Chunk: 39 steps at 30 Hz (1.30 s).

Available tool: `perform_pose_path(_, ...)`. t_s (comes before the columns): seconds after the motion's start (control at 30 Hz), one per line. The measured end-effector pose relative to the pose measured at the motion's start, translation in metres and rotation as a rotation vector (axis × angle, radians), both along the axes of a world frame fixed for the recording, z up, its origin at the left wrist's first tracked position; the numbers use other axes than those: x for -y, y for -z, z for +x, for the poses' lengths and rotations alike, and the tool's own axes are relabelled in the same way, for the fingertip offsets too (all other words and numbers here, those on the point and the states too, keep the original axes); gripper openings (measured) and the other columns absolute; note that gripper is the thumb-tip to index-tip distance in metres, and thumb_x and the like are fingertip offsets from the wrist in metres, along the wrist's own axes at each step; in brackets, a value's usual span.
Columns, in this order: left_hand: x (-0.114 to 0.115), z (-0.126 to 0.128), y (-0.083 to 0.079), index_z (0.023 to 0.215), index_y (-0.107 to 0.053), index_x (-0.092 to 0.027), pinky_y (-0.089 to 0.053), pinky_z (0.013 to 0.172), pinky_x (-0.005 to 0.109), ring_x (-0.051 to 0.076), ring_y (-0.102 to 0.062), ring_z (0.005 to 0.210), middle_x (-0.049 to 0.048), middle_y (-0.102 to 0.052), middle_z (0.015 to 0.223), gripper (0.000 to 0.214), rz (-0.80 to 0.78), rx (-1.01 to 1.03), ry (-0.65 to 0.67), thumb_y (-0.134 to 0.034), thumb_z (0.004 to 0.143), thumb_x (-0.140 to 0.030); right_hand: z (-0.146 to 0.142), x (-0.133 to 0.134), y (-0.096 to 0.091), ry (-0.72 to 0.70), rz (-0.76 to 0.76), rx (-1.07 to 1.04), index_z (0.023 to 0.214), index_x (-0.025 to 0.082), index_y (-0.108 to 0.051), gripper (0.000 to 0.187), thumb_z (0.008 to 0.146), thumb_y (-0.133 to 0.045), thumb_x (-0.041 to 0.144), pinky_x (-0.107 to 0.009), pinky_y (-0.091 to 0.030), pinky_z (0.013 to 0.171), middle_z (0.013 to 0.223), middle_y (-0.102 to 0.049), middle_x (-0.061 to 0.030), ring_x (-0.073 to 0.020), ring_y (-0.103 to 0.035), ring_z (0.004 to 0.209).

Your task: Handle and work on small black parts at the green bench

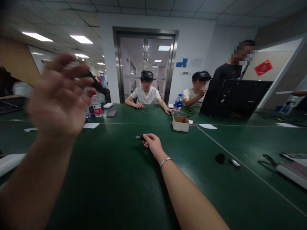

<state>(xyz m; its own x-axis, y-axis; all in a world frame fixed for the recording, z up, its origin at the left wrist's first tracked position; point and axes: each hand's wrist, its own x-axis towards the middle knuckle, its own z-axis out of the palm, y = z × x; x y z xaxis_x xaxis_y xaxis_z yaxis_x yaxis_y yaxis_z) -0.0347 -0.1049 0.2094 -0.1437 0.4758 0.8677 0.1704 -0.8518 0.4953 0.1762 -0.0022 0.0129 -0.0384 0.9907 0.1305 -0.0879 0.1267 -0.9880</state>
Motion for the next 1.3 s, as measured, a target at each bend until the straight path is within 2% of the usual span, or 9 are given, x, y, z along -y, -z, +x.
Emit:
perform_pose_path(0.07,-0.024,0.018,0.025,0.116,-0.053,-0.018,-0.046,0.085,0.039,0.020,-0.058,0.105,0.0016,-0.060,0.106,0.031,-0.174,-0.074,0.057,-0.038,0.089,-0.025,0.000,0.000,0.000,-0.006,0.003,-0.007,0.084,0.013,-0.063,0.036,0.068,-0.070,0.045,-0.019,-0.041,0.045,0.062,-0.063,-0.0017,-0.0071,-0.053,0.048)
perform_pose_path(0.13,-0.054,0.033,0.065,0.106,-0.058,-0.019,-0.049,0.084,0.036,0.019,-0.060,0.098,0.0048,-0.062,0.106,0.027,-0.351,-0.216,0.039,-0.053,0.081,-0.026,0.000,-0.001,0.000,-0.014,0.012,-0.013,0.084,0.012,-0.063,0.037,0.068,-0.070,0.045,-0.018,-0.041,0.045,0.062,-0.063,-0.0014,-0.0067,-0.052,0.048)
perform_pose_path(0.27,-0.095,0.048,0.155,0.106,-0.059,-0.022,-0.046,0.089,0.035,0.019,-0.057,0.098,0.0069,-0.060,0.109,0.028,-0.519,-0.396,-0.043,-0.055,0.079,-0.028,0.000,0.000,-0.001,-0.016,0.021,0.002,0.085,0.012,-0.064,0.036,0.068,-0.070,0.043,-0.018,-0.040,0.045,0.061,-0.063,-0.0009,-0.0068,-0.052,0.047)
perform_pose_path(0.33,-0.100,0.050,0.183,0.106,-0.059,-0.021,-0.045,0.089,0.033,0.019,-0.058,0.096,0.0072,-0.060,0.105,0.028,-0.602,-0.375,-0.035,-0.051,0.083,-0.033,0.000,0.000,-0.002,-0.007,0.021,0.013,0.085,0.013,-0.064,0.035,0.068,-0.070,0.042,-0.019,-0.041,0.045,0.061,-0.063,-0.0011,-0.0073,-0.053,0.048)
perform_pose_path(0.4,-0.100,0.049,0.197,0.101,-0.060,-0.021,-0.045,0.084,0.031,0.018,-0.059,0.090,0.0058,-0.063,0.098,0.028,-0.701,-0.347,0.004,-0.044,0.086,-0.039,0.000,0.001,-0.003,-0.001,0.021,0.020,0.084,0.013,-0.065,0.034,0.068,-0.070,0.042,-0.018,-0.041,0.044,0.062,-0.063,-0.0014,-0.0074,-0.053,0.048)
perform_pose_path(0.6,-0.095,0.048,0.200,0.086,-0.061,-0.021,-0.045,0.070,0.028,0.016,-0.059,0.071,0.0001,-0.062,0.072,0.032,-0.748,-0.390,0.085,-0.040,0.086,-0.045,-0.002,0.003,-0.004,-0.006,0.023,0.046,0.084,0.014,-0.065,0.030,0.068,-0.071,0.039,-0.019,-0.042,0.045,0.062,-0.063,-0.0012,-0.0078,-0.053,0.048)
perform_pose_path(0.83,-0.095,0.047,0.200,0.099,-0.060,-0.019,-0.046,0.085,0.031,0.018,-0.060,0.092,0.0059,-0.064,0.098,0.024,-0.699,-0.257,0.186,-0.058,0.079,-0.032,-0.003,0.002,-0.001,-0.014,0.036,0.100,0.086,0.013,-0.064,0.032,0.070,-0.069,0.040,-0.019,-0.042,0.047,0.064,-0.063,-0.0015,-0.0073,-0.052,0.049)
perform_pose_path(1.0,-0.094,0.048,0.199,0.094,-0.058,-0.017,-0.048,0.082,0.032,0.017,-0.062,0.086,0.0053,-0.065,0.090,0.023,-0.754,-0.198,0.290,-0.057,0.080,-0.035,-0.003,0.004,-0.002,-0.036,0.045,0.134,0.088,0.013,-0.064,0.031,0.072,-0.066,0.039,-0.019,-0.042,0.048,0.067,-0.064,-0.0019,-0.0071,-0.052,0.050)
perform_pose_path(1.3,-0.097,0.047,0.199,0.094,-0.058,-0.017,-0.048,0.081,0.031,0.016,-0.061,0.084,0.0043,-0.064,0.089,0.028,-0.696,-0.164,0.260,-0.067,0.071,-0.030,-0.003,0.002,-0.003,-0.040,0.019,0.098,0.086,0.013,-0.064,0.031,0.073,-0.065,0.041,-0.019,-0.040,0.047,0.063,-0.063,-0.0007,-0.0070,-0.052,0.049)
